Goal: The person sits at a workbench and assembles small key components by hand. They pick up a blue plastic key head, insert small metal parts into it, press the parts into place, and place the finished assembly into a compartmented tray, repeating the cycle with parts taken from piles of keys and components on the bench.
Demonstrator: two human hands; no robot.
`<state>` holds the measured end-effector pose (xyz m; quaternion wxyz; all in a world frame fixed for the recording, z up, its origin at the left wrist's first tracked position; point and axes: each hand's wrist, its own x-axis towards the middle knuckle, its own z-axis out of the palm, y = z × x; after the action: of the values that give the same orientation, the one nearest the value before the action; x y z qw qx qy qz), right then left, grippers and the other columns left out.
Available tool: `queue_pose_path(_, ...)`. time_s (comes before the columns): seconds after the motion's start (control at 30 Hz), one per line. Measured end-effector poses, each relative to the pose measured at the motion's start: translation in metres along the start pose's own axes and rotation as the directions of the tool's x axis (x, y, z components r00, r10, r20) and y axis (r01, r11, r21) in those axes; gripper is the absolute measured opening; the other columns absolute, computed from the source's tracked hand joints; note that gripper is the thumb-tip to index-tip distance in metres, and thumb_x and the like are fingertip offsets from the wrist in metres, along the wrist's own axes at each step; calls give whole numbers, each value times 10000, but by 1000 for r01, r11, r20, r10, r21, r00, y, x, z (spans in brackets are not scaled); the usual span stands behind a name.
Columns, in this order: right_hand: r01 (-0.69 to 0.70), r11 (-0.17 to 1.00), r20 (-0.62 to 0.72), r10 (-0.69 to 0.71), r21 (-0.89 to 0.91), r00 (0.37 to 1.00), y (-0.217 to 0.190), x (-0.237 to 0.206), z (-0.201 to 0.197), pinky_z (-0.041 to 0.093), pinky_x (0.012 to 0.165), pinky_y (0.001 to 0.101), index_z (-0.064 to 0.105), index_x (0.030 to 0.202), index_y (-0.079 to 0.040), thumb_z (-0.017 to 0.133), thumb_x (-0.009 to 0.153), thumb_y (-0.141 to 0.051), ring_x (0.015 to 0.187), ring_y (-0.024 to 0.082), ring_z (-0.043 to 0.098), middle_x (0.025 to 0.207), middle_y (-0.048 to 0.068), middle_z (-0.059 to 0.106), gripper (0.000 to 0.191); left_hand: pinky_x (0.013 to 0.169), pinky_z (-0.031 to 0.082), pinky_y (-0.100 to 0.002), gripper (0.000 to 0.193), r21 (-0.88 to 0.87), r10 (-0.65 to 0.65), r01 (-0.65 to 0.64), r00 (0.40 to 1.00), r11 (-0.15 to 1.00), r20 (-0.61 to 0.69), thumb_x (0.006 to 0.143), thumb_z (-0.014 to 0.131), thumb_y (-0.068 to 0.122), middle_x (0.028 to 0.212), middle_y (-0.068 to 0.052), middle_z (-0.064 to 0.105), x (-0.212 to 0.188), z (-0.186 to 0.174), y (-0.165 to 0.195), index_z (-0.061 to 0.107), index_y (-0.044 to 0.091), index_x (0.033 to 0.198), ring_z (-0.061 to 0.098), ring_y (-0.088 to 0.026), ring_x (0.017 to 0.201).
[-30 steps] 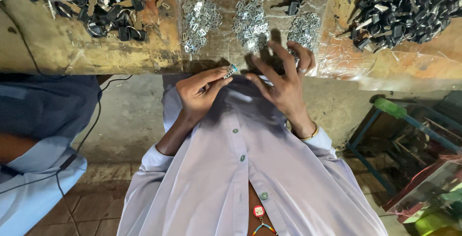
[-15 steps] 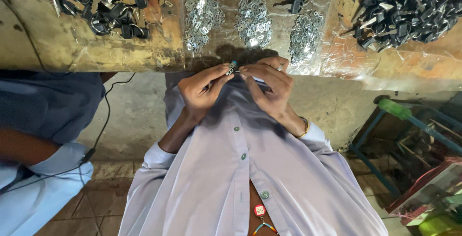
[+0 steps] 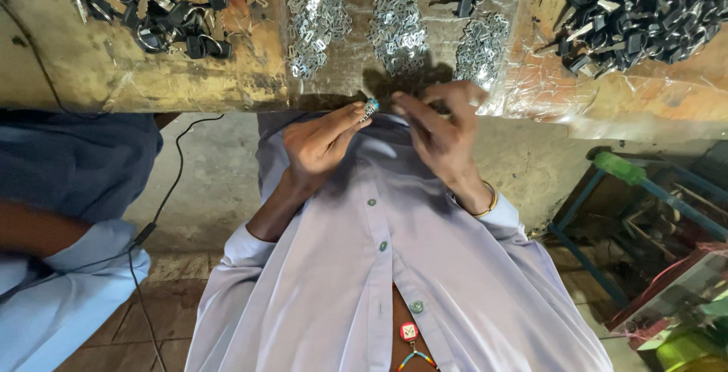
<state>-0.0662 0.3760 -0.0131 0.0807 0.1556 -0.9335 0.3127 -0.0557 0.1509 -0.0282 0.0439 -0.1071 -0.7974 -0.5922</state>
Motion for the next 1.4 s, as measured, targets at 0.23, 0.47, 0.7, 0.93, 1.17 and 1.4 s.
queue_pose_path(0.23, -38, 986, 146, 61, -160, 987, 0, -3, -19, 253, 1209, 529, 742, 1271, -190, 926, 932, -425, 1408, 363, 352, 1522, 84, 450, 451, 811, 634, -290, 199, -103, -158, 152, 986, 983, -55, 924, 817, -43, 1120, -165, 768, -4, 2, -2, 732, -43, 1104, 782, -211, 991)
queue_pose_path(0.47, -82, 988, 171, 104, -135, 980, -3, 0, -24, 232, 1204, 560, 732, 1263, -182, 900, 916, -511, 1424, 377, 334, 1534, 102, 442, 507, 621, 511, -198, 231, -165, -251, 236, 965, 958, -78, 896, 855, -19, 1103, -148, 783, -8, 5, -8, 754, -17, 1103, 748, -111, 855)
queue_pose_path(0.7, 162, 979, 43, -158, -121, 987, 13, -13, -16, 273, 1115, 465, 786, 1074, -280, 934, 886, -239, 1288, 221, 467, 1298, -60, 619, 243, 612, 509, -196, 242, -204, -230, 209, 969, 956, -87, 903, 855, -12, 1071, -140, 783, -5, 5, -8, 748, -9, 1121, 775, -138, 862)
queue_pose_path(0.93, 54, 988, 89, -67, 147, 994, 2, -10, -7, 371, 973, 358, 778, 1091, -99, 843, 891, -7, 927, 148, 640, 1036, 1, 729, 229, 631, 532, -204, 241, -174, -235, 218, 968, 960, -84, 905, 853, -12, 1072, -155, 782, -4, 4, -6, 747, -16, 1121, 775, -146, 858)
queue_pose_path(1.17, -100, 928, 33, 95, 358, 995, -30, 16, 11, 387, 965, 337, 720, 1061, -61, 798, 933, 31, 961, 183, 691, 1054, 48, 766, 175, 617, 517, -202, 229, -148, -224, 208, 970, 967, -97, 892, 852, -25, 1094, -143, 783, -5, 1, -8, 752, -9, 1098, 765, -131, 864)
queue_pose_path(1.4, -92, 907, 23, 90, 410, 996, -37, 22, 20, 371, 951, 337, 694, 1040, -47, 837, 887, 0, 891, 191, 665, 989, 30, 751, 215, 850, 643, -312, 242, -26, -112, 110, 989, 994, -91, 889, 848, -20, 1131, -142, 761, -5, -4, -9, 733, -1, 1101, 781, -238, 1031)
